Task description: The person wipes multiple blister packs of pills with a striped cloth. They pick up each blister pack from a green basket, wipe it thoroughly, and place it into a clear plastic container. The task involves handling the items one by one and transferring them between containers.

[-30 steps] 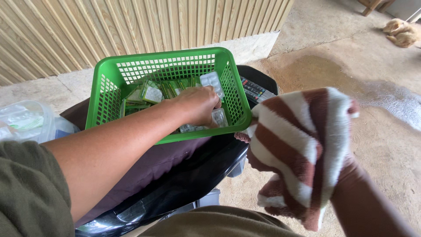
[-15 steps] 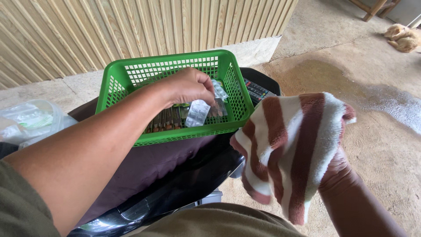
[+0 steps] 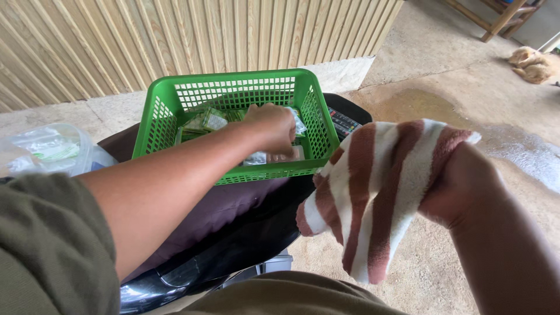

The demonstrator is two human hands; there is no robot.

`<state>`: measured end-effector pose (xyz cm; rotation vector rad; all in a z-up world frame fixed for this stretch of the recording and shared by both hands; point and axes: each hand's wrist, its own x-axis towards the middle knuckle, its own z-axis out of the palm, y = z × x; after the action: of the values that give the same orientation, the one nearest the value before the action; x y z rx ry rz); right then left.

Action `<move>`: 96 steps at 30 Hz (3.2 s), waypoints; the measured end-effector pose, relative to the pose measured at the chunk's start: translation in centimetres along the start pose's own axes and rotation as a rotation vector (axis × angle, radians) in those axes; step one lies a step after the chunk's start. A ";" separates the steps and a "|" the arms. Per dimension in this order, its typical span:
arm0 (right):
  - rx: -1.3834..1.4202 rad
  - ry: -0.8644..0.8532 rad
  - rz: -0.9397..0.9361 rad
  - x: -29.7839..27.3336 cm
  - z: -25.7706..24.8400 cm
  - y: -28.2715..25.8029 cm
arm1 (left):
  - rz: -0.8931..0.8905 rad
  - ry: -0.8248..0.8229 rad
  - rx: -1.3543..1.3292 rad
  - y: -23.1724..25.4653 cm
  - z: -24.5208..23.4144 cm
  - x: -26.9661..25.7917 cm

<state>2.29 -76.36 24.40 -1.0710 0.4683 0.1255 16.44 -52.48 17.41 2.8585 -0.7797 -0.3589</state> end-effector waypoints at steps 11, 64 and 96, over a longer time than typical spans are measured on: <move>0.256 -0.407 -0.226 -2.0 -2.2 -2.5 | -0.081 -0.077 -0.226 -0.3 -0.5 1.4; -0.278 -0.431 0.033 -9.7 3.7 6.0 | -0.181 0.309 -1.381 10.5 -2.6 -26.2; -0.077 -0.032 0.049 -6.3 20.6 19.1 | -1.280 0.601 -2.046 -25.8 10.1 -36.7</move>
<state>-3.15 -48.46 19.62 -1.1315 0.4641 0.2050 -4.62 -12.49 9.10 0.8678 1.0689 -0.1325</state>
